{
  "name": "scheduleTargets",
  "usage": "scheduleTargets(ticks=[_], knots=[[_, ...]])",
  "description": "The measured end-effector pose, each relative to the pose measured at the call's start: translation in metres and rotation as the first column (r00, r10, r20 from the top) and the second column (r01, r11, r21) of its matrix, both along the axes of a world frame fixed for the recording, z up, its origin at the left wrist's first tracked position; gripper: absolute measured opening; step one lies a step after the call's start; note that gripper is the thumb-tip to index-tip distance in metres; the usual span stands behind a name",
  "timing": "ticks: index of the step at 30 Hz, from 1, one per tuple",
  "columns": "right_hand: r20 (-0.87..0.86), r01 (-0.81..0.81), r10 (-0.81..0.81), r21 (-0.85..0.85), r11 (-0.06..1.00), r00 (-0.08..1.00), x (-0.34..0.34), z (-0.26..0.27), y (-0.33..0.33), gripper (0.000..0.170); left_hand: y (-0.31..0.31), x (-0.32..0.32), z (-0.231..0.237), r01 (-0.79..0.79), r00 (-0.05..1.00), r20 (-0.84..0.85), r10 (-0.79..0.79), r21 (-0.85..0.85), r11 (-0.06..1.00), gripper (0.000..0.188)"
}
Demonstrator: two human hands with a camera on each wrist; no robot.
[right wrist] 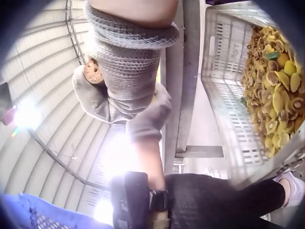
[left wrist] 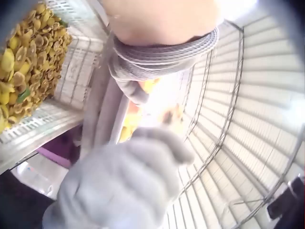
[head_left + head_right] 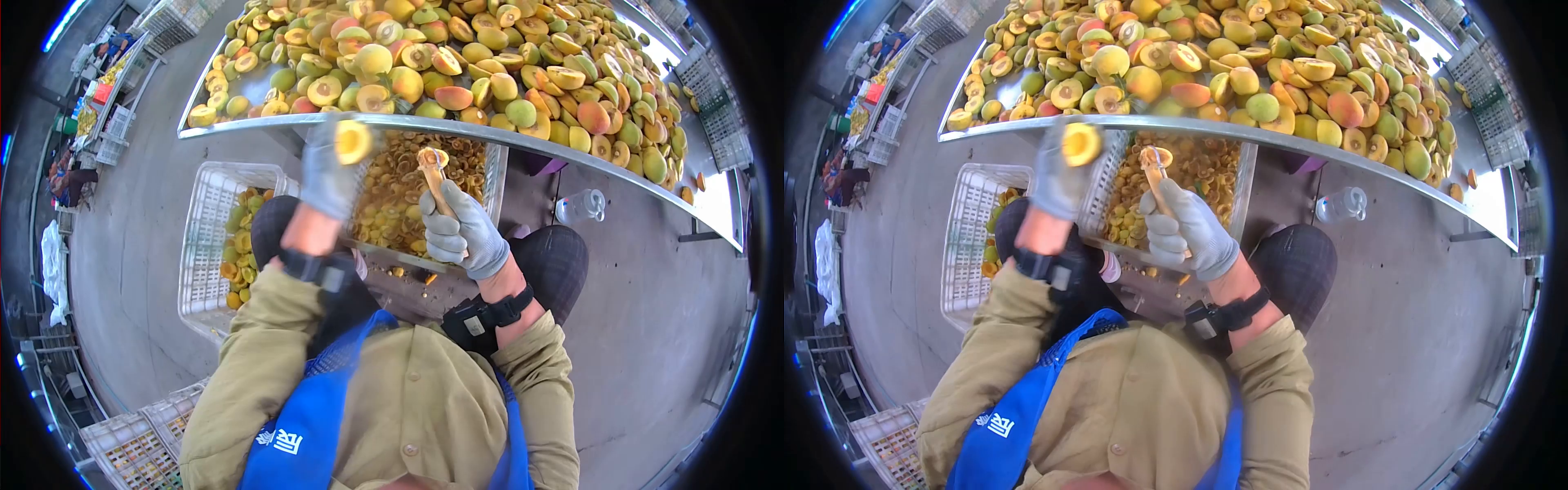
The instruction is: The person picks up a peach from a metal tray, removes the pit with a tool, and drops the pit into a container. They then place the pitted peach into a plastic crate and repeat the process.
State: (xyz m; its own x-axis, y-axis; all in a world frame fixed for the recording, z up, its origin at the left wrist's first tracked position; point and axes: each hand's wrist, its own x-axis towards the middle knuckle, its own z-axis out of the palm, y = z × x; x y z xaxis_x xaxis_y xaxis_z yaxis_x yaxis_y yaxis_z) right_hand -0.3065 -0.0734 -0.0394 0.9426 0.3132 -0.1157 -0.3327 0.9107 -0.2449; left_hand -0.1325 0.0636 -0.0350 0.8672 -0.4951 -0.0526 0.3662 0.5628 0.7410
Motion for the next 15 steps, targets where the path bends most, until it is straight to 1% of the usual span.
scheduleTargets(ticks=[1,2,3,4,5,6,8,9,10,12,13,14,15], knots=[[-0.051,0.053,-0.056,-0.063,0.997,0.997,-0.005,0.001,-0.002,0.041,0.03,0.01,0.002,-0.194,0.847,0.532,-0.022,0.346,0.918,0.025],[-0.053,0.037,-0.05,-0.225,0.974,0.997,-0.009,0.002,-0.006,0.042,0.06,0.02,0.003,-0.629,0.488,0.867,-0.099,0.428,0.649,0.026],[-0.062,0.042,-0.062,-0.288,0.957,0.996,-0.012,0.006,-0.01,0.042,0.089,0.023,0.015,-0.228,0.929,0.33,0.168,0.153,0.962,0.028],[-0.072,0.045,-0.074,-0.347,0.937,0.995,-0.017,0.011,-0.011,0.042,0.131,0.039,0.011,-0.569,0.691,0.722,0.039,0.51,0.645,0.032],[-0.083,0.046,-0.086,-0.401,0.915,0.993,-0.019,0.015,-0.011,0.042,0.158,0.053,0.004,-0.672,0.663,0.737,0.133,0.508,0.539,0.033],[-0.14,-0.025,-0.093,-0.669,0.743,0.986,-0.018,0.017,-0.009,0.042,0.163,0.052,0.014,-0.757,0.622,0.751,0.222,0.505,0.414,0.034],[-0.151,-0.008,-0.14,-0.707,0.707,0.979,-0.02,0.003,-0.005,0.042,0.159,0.046,0.019,-0.714,0.614,0.782,0.107,0.492,0.498,0.035],[-0.153,0.0,-0.164,-0.732,0.681,0.974,-0.02,0.0,-0.005,0.042,0.143,0.037,0.03,-0.689,0.602,0.796,0.057,0.482,0.542,0.036],[-0.131,0.049,-0.194,-0.696,0.716,0.972,-0.023,0.011,-0.006,0.043,0.115,0.028,0.045,-0.725,0.522,0.849,-0.08,0.492,0.482,0.03],[-0.075,0.099,-0.222,-0.727,0.679,0.972,-0.031,0.01,-0.012,0.043,0.053,0.012,0.056,-0.647,0.499,0.831,-0.246,0.546,0.531,0.028],[-0.038,0.133,-0.238,-0.741,0.658,0.971,-0.033,0.01,-0.018,0.043,0.023,0.009,0.056,-0.59,0.507,0.806,-0.306,0.583,0.559,0.028],[-0.1,0.097,-0.265,-0.762,0.64,0.959,-0.036,0.011,-0.022,0.042,-0.006,0.009,0.056,-0.53,0.508,0.779,-0.368,0.62,0.579,0.029],[-0.089,0.145,-0.327,-0.765,0.628,0.941,-0.04,0.008,-0.025,0.042,-0.035,0.013,0.054,-0.574,0.445,0.815,-0.371,0.578,0.581,0.031]])
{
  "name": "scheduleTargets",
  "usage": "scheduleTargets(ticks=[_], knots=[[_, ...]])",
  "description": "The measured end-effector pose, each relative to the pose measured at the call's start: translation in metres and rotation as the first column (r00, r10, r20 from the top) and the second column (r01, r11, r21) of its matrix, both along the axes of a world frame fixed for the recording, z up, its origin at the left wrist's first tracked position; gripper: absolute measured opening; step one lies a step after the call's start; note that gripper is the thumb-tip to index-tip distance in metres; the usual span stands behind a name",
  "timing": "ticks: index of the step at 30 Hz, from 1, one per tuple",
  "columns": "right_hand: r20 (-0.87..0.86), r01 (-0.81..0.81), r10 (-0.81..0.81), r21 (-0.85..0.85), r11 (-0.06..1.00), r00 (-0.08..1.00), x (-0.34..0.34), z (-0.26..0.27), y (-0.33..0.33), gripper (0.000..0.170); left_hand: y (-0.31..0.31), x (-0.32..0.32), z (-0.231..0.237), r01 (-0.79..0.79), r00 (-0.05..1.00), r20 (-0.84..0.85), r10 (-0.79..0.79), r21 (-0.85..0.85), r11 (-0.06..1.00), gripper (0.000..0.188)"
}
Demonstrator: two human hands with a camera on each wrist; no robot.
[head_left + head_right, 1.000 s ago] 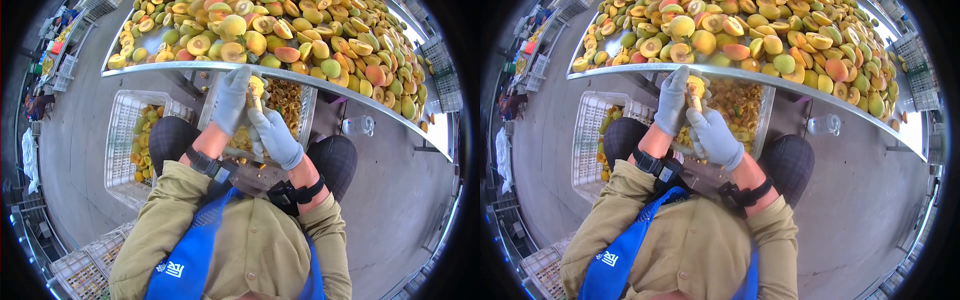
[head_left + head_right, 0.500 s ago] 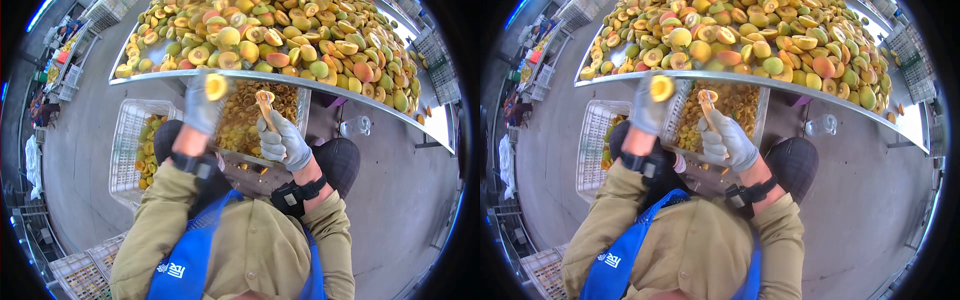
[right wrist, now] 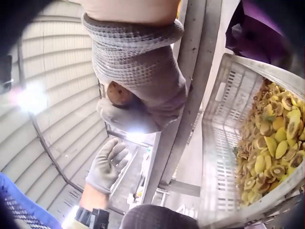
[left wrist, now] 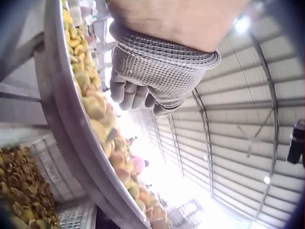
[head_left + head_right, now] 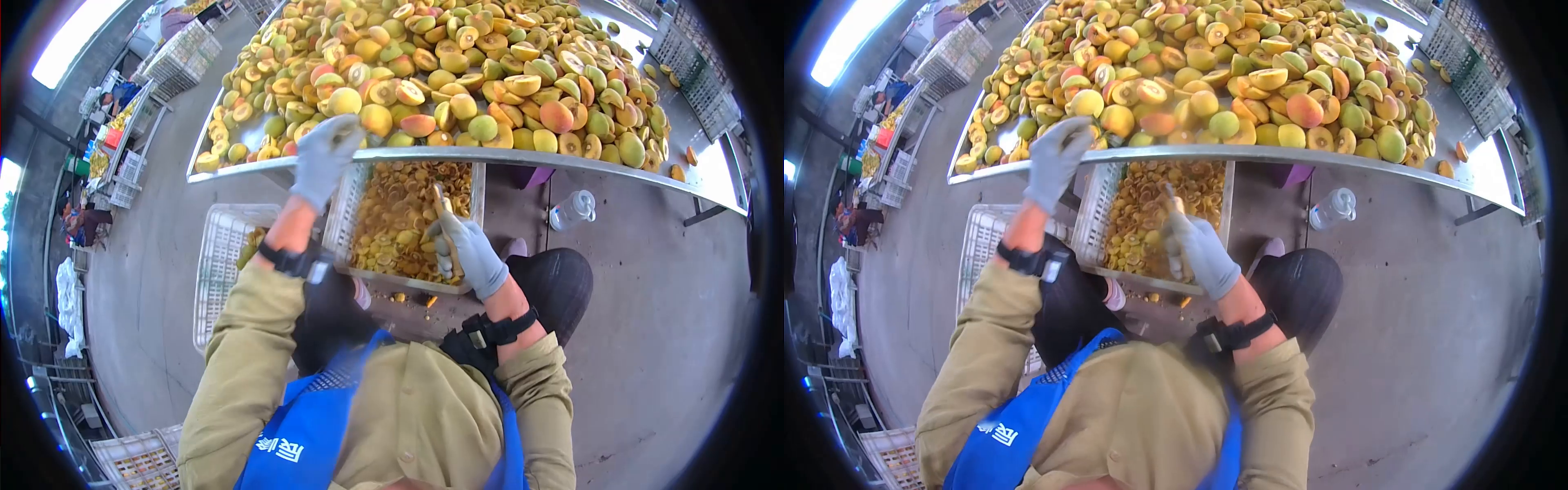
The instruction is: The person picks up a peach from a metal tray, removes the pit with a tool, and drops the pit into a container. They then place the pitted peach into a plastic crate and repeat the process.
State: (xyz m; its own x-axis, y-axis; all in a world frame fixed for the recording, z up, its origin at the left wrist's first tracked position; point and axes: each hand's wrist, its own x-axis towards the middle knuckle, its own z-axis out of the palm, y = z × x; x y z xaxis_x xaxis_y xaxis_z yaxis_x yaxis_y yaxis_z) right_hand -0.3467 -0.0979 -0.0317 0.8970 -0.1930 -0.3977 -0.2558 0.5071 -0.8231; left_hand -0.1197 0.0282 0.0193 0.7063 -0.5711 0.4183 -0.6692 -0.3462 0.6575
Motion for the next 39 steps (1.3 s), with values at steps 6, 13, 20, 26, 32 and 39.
scheduleTargets(ticks=[6,13,20,26,32,39], knots=[[0.0,0.122,-0.122,-0.026,0.992,0.993,-0.011,-0.002,-0.011,0.043,-0.13,0.051,-0.001,-0.071,0.987,0.158,0.005,0.42,0.905,0.042],[0.003,0.153,-0.153,-0.018,0.988,0.988,-0.003,0.005,-0.013,0.036,-0.15,0.052,-0.028,0.048,0.987,0.121,-0.107,0.41,0.911,0.05],[0.163,0.222,-0.165,-0.459,0.86,0.973,0.015,0.001,-0.001,0.03,-0.051,-0.033,-0.007,-0.045,0.374,-0.776,-0.508,-0.563,0.826,0.037],[0.227,0.228,-0.092,-0.694,0.683,0.969,0.045,-0.014,0.03,0.031,-0.02,-0.06,-0.033,-0.149,0.128,-0.696,-0.706,-0.717,0.681,0.034],[0.209,0.22,-0.085,-0.799,0.559,0.974,0.064,-0.026,0.046,0.023,-0.014,-0.057,-0.046,-0.265,0.174,-0.694,-0.698,-0.716,0.646,0.035],[0.199,0.236,-0.126,-0.802,0.549,0.972,0.077,-0.024,0.059,0.023,-0.007,-0.054,-0.051,-0.305,0.395,-0.763,-0.511,-0.634,0.711,0.034]])
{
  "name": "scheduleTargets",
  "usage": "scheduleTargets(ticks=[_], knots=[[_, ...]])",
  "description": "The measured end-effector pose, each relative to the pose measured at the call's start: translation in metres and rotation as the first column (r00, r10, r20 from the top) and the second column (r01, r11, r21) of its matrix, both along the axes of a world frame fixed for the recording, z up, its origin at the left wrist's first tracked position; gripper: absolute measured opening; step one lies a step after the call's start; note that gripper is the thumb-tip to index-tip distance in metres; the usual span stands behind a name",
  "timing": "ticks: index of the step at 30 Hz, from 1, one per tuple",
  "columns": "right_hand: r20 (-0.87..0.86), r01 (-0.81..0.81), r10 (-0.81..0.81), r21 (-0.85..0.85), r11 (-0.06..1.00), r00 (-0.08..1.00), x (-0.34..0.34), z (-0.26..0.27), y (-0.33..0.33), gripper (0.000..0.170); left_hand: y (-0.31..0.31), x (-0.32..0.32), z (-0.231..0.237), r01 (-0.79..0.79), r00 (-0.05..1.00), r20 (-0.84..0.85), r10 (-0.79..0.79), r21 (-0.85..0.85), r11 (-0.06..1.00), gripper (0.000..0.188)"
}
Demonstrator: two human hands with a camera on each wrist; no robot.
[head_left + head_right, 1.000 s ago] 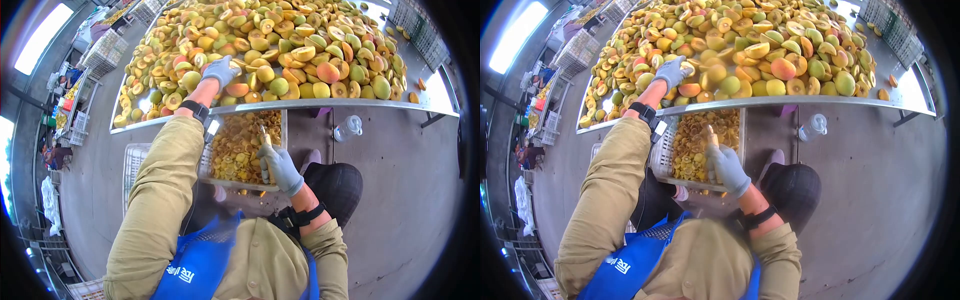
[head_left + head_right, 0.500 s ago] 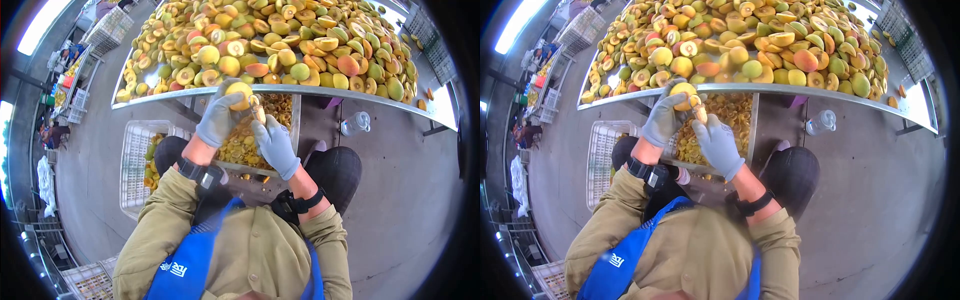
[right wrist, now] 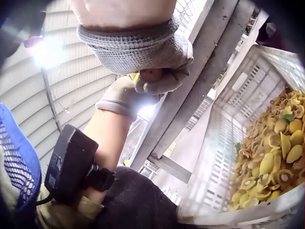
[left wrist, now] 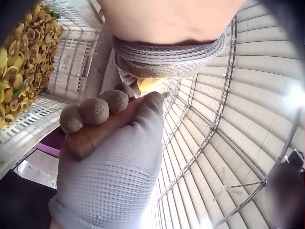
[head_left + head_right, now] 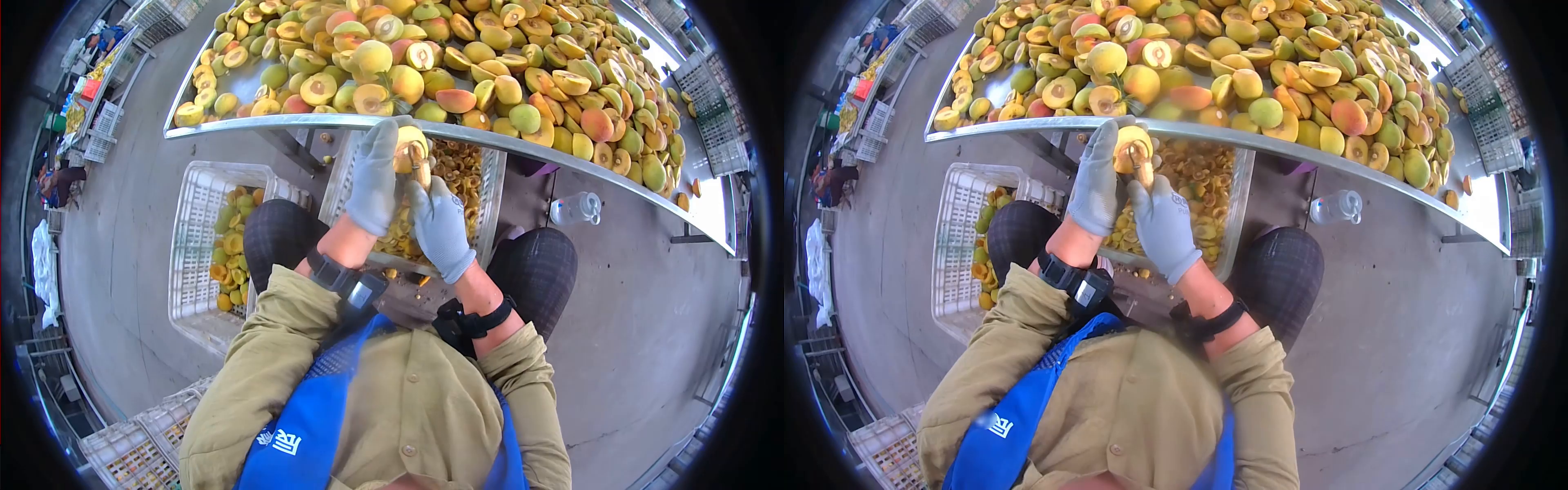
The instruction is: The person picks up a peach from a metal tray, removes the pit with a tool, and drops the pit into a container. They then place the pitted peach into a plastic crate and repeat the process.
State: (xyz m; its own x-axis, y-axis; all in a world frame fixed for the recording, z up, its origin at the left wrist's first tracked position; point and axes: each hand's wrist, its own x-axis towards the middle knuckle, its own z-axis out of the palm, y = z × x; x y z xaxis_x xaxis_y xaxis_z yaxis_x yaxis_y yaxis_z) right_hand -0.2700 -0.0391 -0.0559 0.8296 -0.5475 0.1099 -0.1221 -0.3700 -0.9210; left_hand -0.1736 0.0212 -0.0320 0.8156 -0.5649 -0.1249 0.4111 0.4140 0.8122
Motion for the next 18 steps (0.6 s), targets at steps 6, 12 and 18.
scheduleTargets(ticks=[6,12,18], knots=[[-0.015,-0.017,0.016,-0.071,0.997,1.0,0.002,-0.001,0.001,0.025,0.0,0.001,-0.007,-0.009,1.0,0.005,0.009,-0.005,1.0,0.034],[-0.214,-0.069,0.171,0.414,0.908,0.962,-0.004,0.022,-0.008,0.027,-0.002,0.001,-0.009,-0.036,0.999,0.019,0.035,0.052,0.998,0.035],[-0.056,-0.038,0.034,-0.077,0.996,0.998,-0.001,-0.012,-0.005,0.026,-0.012,-0.008,-0.009,-0.077,0.997,0.019,0.076,0.076,0.994,0.034]])
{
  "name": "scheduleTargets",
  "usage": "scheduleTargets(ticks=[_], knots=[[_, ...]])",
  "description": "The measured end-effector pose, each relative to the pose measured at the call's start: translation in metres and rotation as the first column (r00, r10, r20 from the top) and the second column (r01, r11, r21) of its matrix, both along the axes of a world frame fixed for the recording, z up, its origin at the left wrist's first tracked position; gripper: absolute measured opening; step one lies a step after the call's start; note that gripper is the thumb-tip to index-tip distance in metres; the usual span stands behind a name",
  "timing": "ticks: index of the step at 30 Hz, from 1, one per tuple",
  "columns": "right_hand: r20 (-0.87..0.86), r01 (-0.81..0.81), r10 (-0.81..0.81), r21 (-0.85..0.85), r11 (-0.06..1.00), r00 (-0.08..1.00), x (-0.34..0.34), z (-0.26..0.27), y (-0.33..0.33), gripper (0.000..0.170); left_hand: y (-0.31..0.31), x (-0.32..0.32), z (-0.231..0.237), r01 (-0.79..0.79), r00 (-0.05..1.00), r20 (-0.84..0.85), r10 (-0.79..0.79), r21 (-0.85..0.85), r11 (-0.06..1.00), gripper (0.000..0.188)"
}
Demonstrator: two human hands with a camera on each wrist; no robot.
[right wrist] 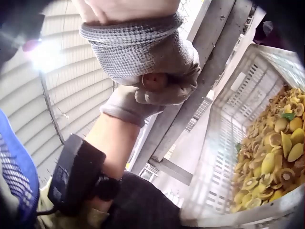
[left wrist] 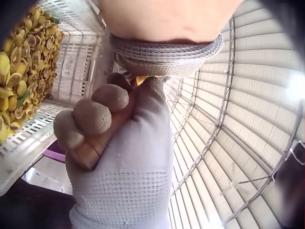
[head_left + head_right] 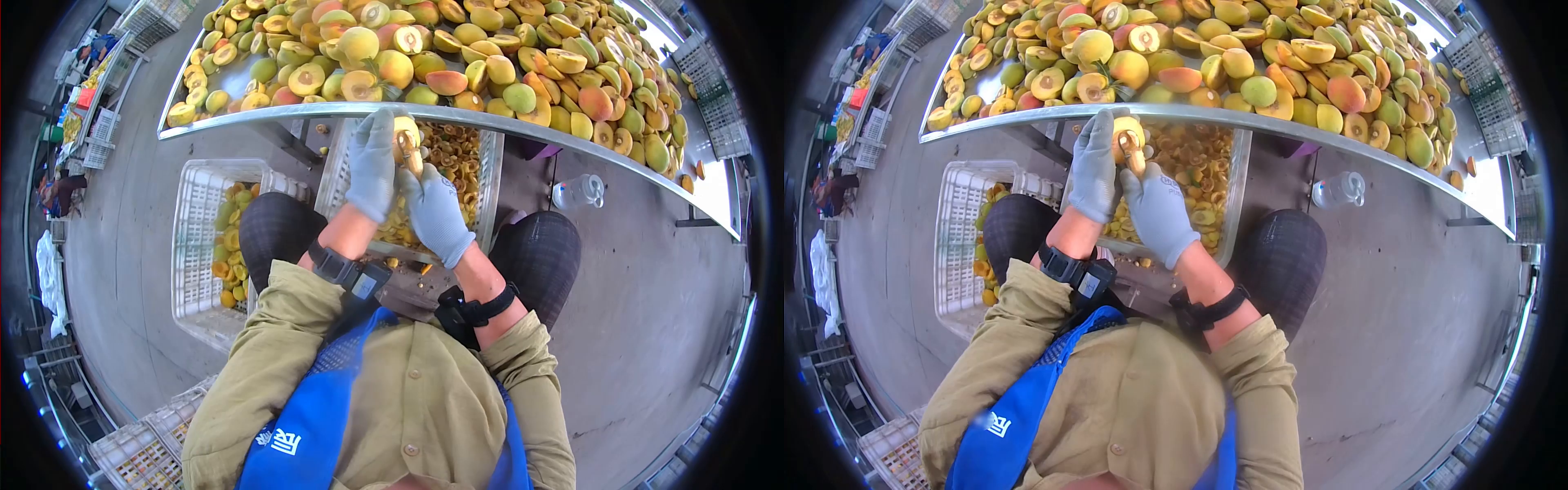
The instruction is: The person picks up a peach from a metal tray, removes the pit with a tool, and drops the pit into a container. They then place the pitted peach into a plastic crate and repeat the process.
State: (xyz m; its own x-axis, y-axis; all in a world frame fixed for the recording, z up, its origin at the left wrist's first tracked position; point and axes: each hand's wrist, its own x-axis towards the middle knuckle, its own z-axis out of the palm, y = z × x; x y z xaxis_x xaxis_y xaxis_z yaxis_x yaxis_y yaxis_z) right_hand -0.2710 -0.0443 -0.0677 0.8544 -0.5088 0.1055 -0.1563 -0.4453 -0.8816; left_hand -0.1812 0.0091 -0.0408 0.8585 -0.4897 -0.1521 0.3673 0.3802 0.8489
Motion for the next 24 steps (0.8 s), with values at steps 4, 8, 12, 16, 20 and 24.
scheduleTargets(ticks=[4,8,12,16,20,24], knots=[[-0.012,0.014,-0.013,0.082,0.997,1.0,0.003,-0.01,0.005,0.026,-0.004,-0.003,-0.005,-0.071,0.997,-0.008,0.071,0.013,0.997,0.032],[-0.072,-0.073,0.133,0.545,0.835,0.988,0.0,0.021,-0.001,0.026,-0.001,0.002,-0.011,-0.069,0.997,0.018,0.069,0.036,0.997,0.031],[-0.108,-0.1,0.198,0.579,0.809,0.974,0.004,0.021,-0.003,0.026,0.002,0.005,-0.019,-0.091,0.995,0.038,0.088,0.074,0.993,0.032],[0.068,0.042,-0.033,-0.13,0.991,0.997,0.008,-0.014,0.012,0.024,-0.001,0.003,-0.021,-0.07,0.997,0.023,0.068,0.08,0.994,0.033],[0.052,0.118,-0.117,-0.007,0.993,0.992,0.006,-0.008,0.019,0.022,-0.002,-0.004,-0.015,-0.093,0.992,-0.081,0.092,-0.006,0.996,0.034],[0.005,0.014,-0.014,0.01,1.0,1.0,0.007,-0.008,0.012,0.024,0.0,-0.001,-0.014,-0.077,0.996,-0.051,0.078,0.009,0.997,0.033]])
